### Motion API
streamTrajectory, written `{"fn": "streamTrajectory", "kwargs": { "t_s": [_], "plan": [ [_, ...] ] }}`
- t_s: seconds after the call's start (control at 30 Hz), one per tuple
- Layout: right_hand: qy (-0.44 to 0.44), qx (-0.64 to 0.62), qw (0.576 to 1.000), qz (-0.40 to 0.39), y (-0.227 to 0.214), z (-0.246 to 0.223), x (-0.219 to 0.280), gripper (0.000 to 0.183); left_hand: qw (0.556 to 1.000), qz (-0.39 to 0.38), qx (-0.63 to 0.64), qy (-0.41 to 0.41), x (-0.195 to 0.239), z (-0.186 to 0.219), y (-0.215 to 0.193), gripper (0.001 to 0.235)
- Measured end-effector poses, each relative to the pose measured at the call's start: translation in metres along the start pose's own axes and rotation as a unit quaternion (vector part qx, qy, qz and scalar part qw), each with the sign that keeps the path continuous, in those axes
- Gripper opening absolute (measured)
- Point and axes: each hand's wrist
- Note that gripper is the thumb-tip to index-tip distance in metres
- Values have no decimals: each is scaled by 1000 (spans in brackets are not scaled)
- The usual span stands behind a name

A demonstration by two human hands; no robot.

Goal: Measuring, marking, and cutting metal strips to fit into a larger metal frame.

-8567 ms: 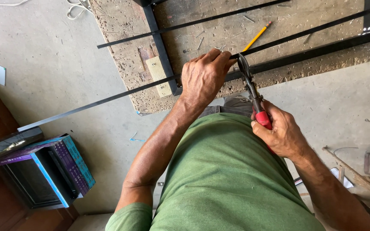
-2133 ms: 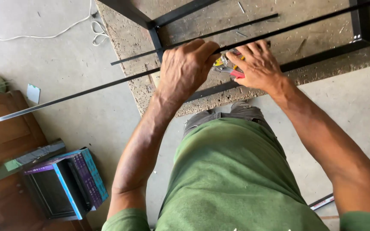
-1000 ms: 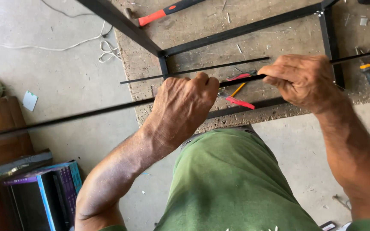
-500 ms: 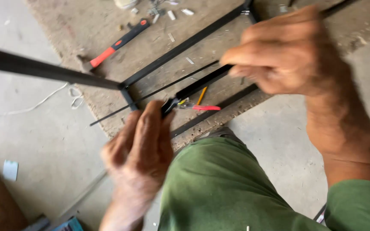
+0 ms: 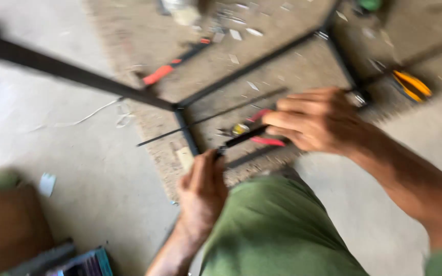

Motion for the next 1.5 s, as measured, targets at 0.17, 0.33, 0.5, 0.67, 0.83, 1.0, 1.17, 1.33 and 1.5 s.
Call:
{"fn": "streamTrajectory", "kwargs": {
  "t_s": [0.17,0.33,0.5,0.67,0.83,1.0,1.17,1.33,1.5],
  "plan": [
    [-20,-41,998,33,-47,-3,-23,26,992,105,45,57,-28,46,-28,28],
    [22,-87,995,39,-48,12,-17,30,985,141,66,70,-30,52,-50,33],
    [-54,-9,998,-16,-36,-8,-34,16,927,-93,-320,171,-46,39,-148,21],
    [-62,-33,997,-23,0,-18,-22,8,864,-130,-424,239,-52,37,-146,21],
    [-38,-21,998,-42,26,-15,-18,13,882,-175,-394,190,-40,15,-133,15],
    [1,6,998,-57,98,5,6,17,955,-73,-285,-28,-7,-35,-106,10],
    [50,-20,996,-77,212,21,40,8,981,-83,-78,-157,35,-87,-45,12],
    [81,-11,984,-157,310,17,67,13,974,-60,-49,-215,59,-134,1,10],
    [64,-41,987,-139,353,-29,51,20,954,-115,-81,-264,69,-172,24,48]
  ]
}}
Point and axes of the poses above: each hand's wrist, its own x-axis away from the middle knuckle, its own y-axis out of the palm, z = x × y, and after that the axes turned 1 degree about x, right-handed
